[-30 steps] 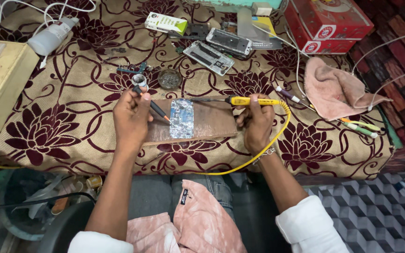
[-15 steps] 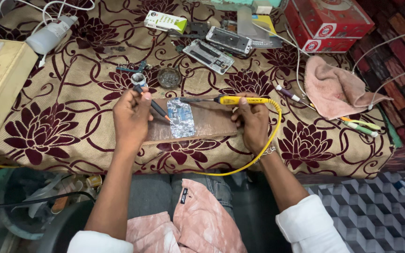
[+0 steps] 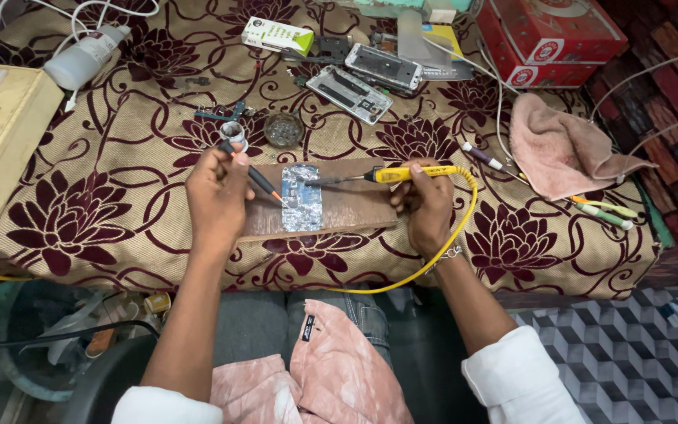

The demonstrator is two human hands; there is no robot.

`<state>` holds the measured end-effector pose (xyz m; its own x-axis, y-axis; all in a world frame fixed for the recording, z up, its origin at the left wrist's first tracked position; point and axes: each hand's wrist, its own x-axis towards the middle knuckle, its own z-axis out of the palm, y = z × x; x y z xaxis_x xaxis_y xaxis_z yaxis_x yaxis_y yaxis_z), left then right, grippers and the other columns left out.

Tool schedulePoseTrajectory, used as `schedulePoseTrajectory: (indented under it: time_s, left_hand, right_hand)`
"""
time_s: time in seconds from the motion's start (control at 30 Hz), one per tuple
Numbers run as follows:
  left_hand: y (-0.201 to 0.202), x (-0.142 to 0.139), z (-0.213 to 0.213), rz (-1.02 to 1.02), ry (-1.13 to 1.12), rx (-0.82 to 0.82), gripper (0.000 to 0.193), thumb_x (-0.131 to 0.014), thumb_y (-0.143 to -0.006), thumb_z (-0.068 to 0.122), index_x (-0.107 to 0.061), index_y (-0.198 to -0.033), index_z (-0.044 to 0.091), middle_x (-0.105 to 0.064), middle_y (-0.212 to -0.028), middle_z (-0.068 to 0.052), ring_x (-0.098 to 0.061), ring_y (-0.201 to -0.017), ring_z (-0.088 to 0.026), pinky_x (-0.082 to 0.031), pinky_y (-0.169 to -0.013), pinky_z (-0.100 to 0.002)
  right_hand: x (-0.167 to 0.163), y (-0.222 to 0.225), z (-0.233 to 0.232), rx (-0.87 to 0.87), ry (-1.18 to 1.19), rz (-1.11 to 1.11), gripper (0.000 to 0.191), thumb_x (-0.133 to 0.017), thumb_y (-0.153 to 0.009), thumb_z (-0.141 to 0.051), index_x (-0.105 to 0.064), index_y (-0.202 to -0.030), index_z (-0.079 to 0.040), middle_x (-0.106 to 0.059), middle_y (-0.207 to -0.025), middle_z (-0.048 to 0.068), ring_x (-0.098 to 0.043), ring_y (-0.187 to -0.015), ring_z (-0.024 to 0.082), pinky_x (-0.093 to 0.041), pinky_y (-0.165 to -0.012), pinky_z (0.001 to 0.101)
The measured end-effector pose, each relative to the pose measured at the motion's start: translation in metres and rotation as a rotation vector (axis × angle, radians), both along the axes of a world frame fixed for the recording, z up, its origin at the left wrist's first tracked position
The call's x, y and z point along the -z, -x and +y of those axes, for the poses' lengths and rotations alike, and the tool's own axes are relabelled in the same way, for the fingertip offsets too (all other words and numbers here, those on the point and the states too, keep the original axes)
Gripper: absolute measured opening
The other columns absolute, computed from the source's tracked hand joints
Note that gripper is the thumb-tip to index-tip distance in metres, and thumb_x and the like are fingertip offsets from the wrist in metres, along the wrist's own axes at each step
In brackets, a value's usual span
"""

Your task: The person uses a soldering iron and a screwdriver to work on a small electronic component placed on a wooden board. They repeatedly apply heat and manipulate the component while seated at a cluttered workbench.

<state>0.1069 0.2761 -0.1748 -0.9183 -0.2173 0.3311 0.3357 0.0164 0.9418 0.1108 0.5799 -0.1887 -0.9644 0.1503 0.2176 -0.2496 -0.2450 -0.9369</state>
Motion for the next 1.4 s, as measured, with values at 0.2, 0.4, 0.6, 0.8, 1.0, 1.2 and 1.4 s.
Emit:
schedulePoseTrajectory:
  time_s: [0.2,0.4,0.6,0.8,1.0,1.2,1.4]
  left_hand:
    - [-0.001,0.007,0.001,0.056,-0.043,0.011,0.021,-0.064,-0.105,0.02,-0.064,-0.117,0.002,-0.059,-0.087,0.003,-0.052,-0.068,-0.003,-0.044,-0.061,-0.02]
    - [-0.003,0.003,0.003,-0.022,0.029,-0.005,0.013,-0.063,-0.104,0.016,-0.066,-0.11,0.004,-0.06,-0.082,0.003,-0.053,-0.065,-0.003,-0.046,-0.059,-0.02]
    - [-0.005,-0.005,0.006,-0.074,0.094,-0.026,0.011,-0.062,-0.103,0.014,-0.067,-0.108,0.006,-0.062,-0.08,0.002,-0.053,-0.063,-0.004,-0.046,-0.056,-0.021]
    - [-0.006,-0.005,0.007,-0.113,0.106,-0.027,0.012,-0.062,-0.103,0.016,-0.067,-0.106,0.006,-0.063,-0.08,0.002,-0.055,-0.062,-0.004,-0.047,-0.055,-0.02]
    - [-0.004,0.001,0.005,-0.066,0.067,-0.005,0.015,-0.064,-0.104,0.018,-0.067,-0.108,0.003,-0.063,-0.08,0.002,-0.054,-0.062,-0.004,-0.045,-0.055,-0.02]
    - [-0.003,0.005,0.001,-0.025,0.029,0.016,0.018,-0.064,-0.104,0.017,-0.067,-0.112,0.001,-0.062,-0.082,0.003,-0.053,-0.063,-0.002,-0.043,-0.055,-0.019]
    - [-0.005,0.002,-0.003,-0.038,0.022,0.009,0.02,-0.063,-0.105,0.018,-0.066,-0.115,0.001,-0.059,-0.08,0.004,-0.051,-0.061,-0.002,-0.042,-0.053,-0.019]
  right_hand:
    - [0.0,-0.003,0.0,-0.021,0.075,0.039,0.022,-0.053,-0.102,-0.024,-0.061,-0.099,-0.004,-0.067,-0.075,0.008,-0.058,-0.056,0.013,-0.045,-0.05,0.027]
    - [0.0,-0.003,0.0,0.01,0.039,0.034,0.021,-0.053,-0.102,-0.023,-0.062,-0.096,-0.004,-0.066,-0.073,0.007,-0.057,-0.054,0.013,-0.044,-0.048,0.0262]
    - [0.0,-0.003,0.0,0.004,-0.017,0.044,0.021,-0.053,-0.101,-0.021,-0.064,-0.092,-0.005,-0.065,-0.069,0.005,-0.058,-0.053,0.011,-0.046,-0.049,0.0248]
    - [0.0,-0.002,0.001,0.004,0.06,0.03,0.02,-0.053,-0.101,-0.021,-0.062,-0.092,-0.005,-0.064,-0.068,0.005,-0.058,-0.053,0.012,-0.046,-0.048,0.026]
    - [0.001,-0.003,0.005,-0.018,0.155,0.048,0.032,-0.047,-0.104,-0.031,-0.06,-0.094,-0.004,-0.06,-0.068,0.007,-0.056,-0.055,0.016,-0.046,-0.051,0.0293]
    - [0.004,-0.006,0.0,-0.02,0.216,0.041,0.045,-0.042,-0.109,-0.043,-0.057,-0.096,-0.003,-0.057,-0.067,0.008,-0.053,-0.055,0.018,-0.046,-0.052,0.0314]
    - [0.006,-0.006,-0.005,-0.011,0.121,-0.01,0.046,-0.046,-0.109,-0.043,-0.058,-0.092,-0.003,-0.053,-0.063,0.006,-0.05,-0.051,0.016,-0.044,-0.048,0.0294]
